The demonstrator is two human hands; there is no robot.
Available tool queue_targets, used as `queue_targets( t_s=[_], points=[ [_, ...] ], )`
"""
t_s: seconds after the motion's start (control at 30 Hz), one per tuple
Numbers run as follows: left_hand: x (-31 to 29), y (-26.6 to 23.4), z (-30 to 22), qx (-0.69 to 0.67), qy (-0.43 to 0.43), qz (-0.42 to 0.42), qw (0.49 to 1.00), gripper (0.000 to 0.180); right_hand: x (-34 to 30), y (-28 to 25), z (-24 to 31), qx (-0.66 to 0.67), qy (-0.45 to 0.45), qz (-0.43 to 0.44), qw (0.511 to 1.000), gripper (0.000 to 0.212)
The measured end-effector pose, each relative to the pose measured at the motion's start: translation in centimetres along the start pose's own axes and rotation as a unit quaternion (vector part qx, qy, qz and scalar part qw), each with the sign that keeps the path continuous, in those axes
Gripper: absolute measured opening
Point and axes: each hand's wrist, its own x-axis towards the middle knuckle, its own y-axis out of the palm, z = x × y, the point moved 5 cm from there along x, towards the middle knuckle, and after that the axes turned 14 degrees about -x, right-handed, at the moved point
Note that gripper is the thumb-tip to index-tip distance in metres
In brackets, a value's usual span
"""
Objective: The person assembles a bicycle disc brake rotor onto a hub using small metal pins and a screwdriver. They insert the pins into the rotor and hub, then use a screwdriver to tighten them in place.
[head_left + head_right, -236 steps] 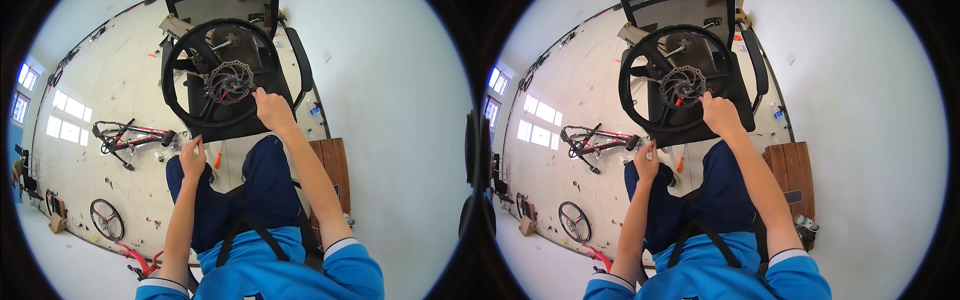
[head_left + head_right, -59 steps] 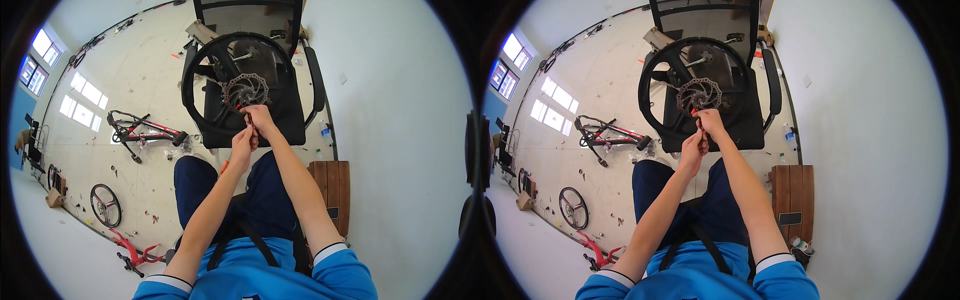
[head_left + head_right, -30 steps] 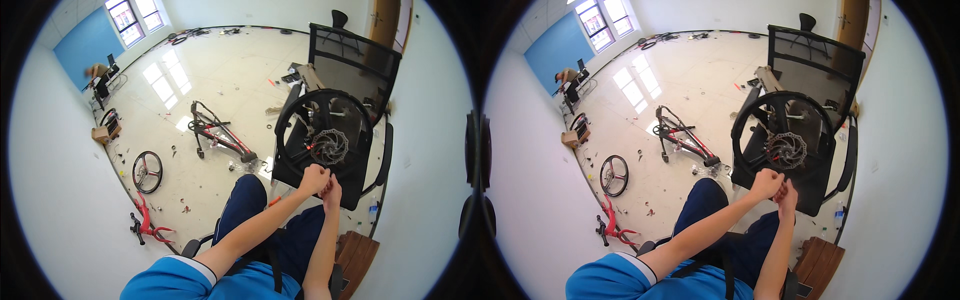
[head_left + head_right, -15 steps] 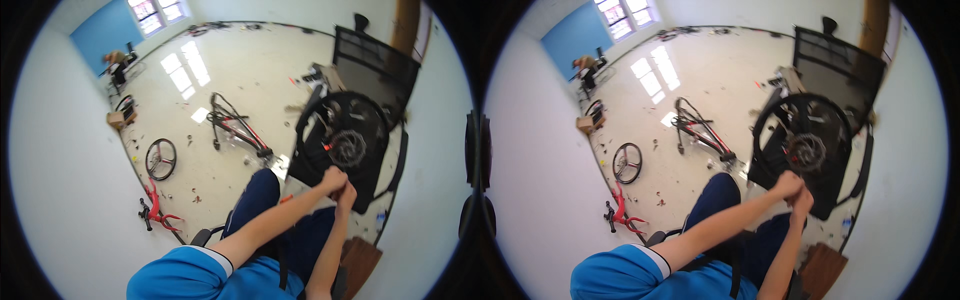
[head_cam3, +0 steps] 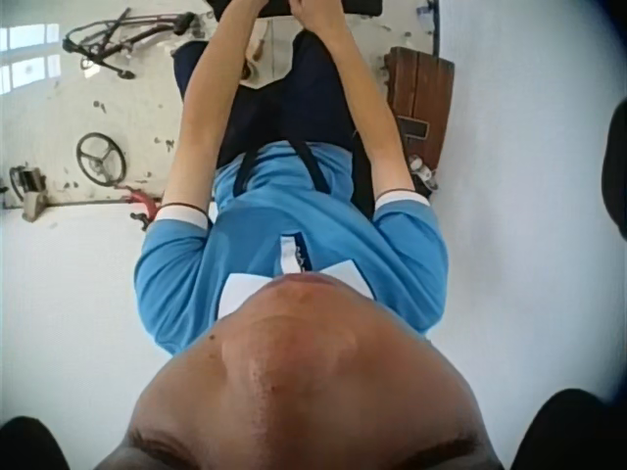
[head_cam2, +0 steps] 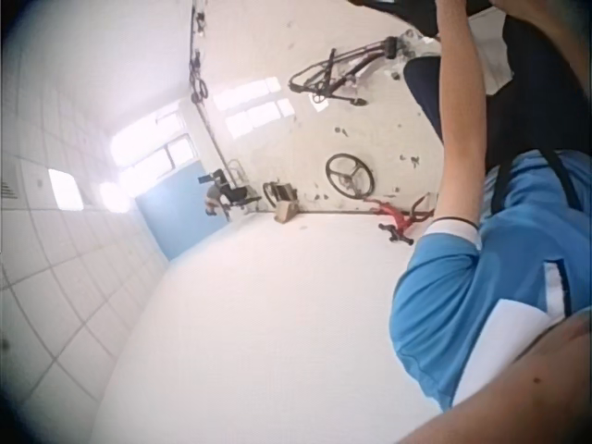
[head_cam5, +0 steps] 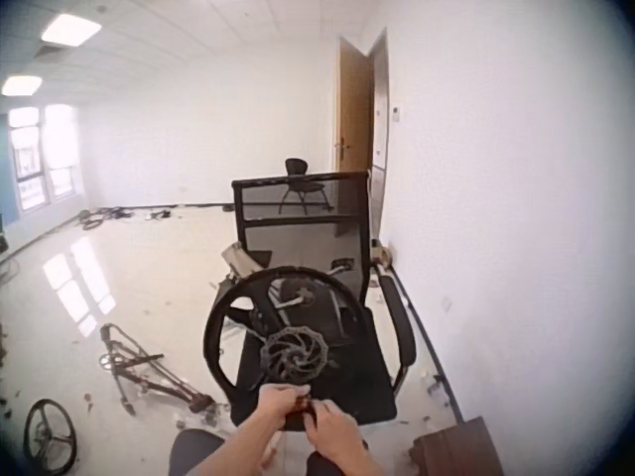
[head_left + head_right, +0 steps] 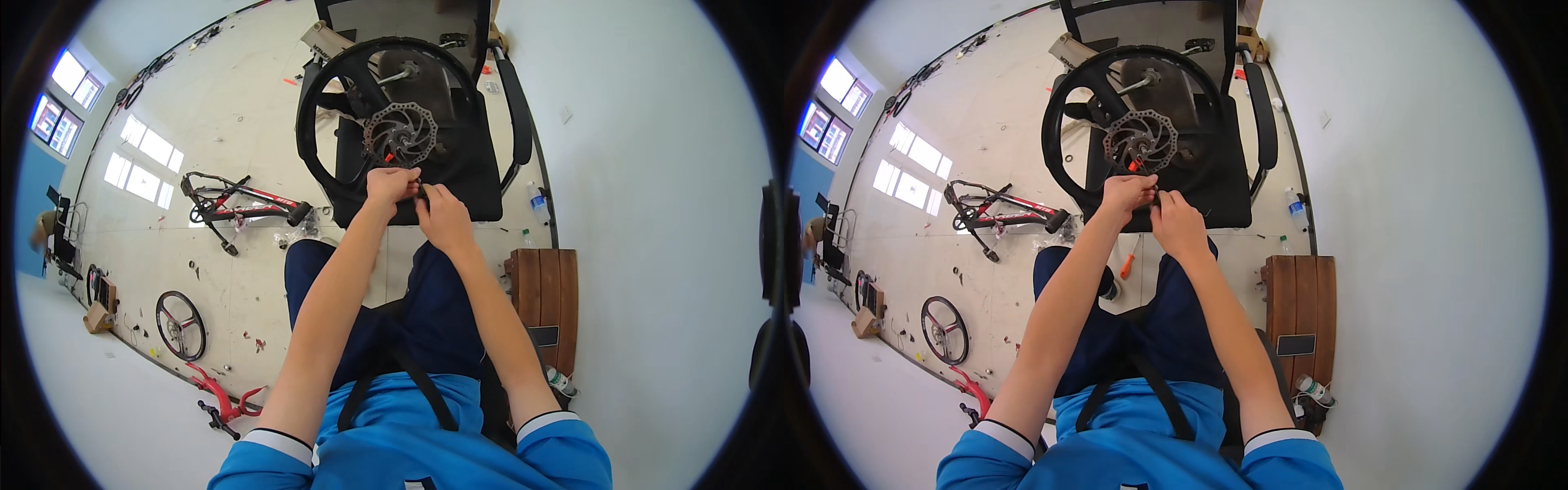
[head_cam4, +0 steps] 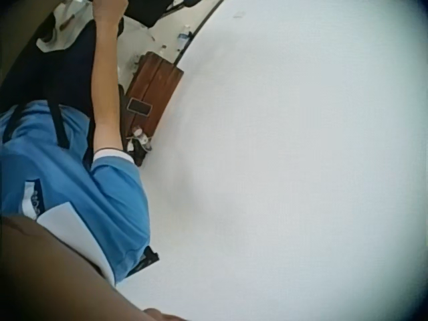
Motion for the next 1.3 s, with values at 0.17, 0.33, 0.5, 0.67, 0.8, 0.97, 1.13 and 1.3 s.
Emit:
queue_targets(
  t_s=[0.17, 0.33, 0.5, 0.67, 0.8, 0.97, 1.13, 1.3],
  points=[
    [-0.3, -1.0, 0.4, -0.018, -0.060, 0.040, 0.997, 0.011, 0.8, 1.9, -1.6, 0.323, 0.140, 0.142, 0.925, 0.026],
    [-0.7, -1.1, -0.2, -0.024, -0.069, 0.086, 0.994, 0.016, 1.9, 2.9, -1.7, 0.405, 0.177, 0.138, 0.886, 0.022],
    [0.3, -1.5, 0.3, -0.111, -0.117, 0.125, 0.979, 0.018, 2.5, -0.6, -0.1, 0.157, 0.006, -0.028, 0.987, 0.027],
    [0.0, 0.6, -0.3, -0.222, -0.092, 0.156, 0.958, 0.027, 2.7, 0.7, -2.2, 0.274, 0.158, 0.065, 0.947, 0.033],
    [0.3, 0.7, 0.2, -0.204, -0.090, 0.160, 0.962, 0.029, 2.0, 1.9, -2.0, 0.579, 0.328, 0.199, 0.719, 0.032],
    [1.9, -0.9, 0.6, -0.231, -0.084, 0.116, 0.962, 0.020, 2.4, 1.7, -2.2, 0.642, 0.314, 0.254, 0.651, 0.029],
    [1.4, -0.8, -0.6, -0.241, -0.107, 0.039, 0.964, 0.014, 3.6, 0.0, -3.3, 0.458, 0.220, 0.179, 0.843, 0.029],
    [2.5, -2.0, 0.2, -0.226, -0.109, 0.082, 0.965, 0.010, 3.5, -2.3, -0.4, 0.282, 0.051, 0.145, 0.947, 0.030]
  ],
)
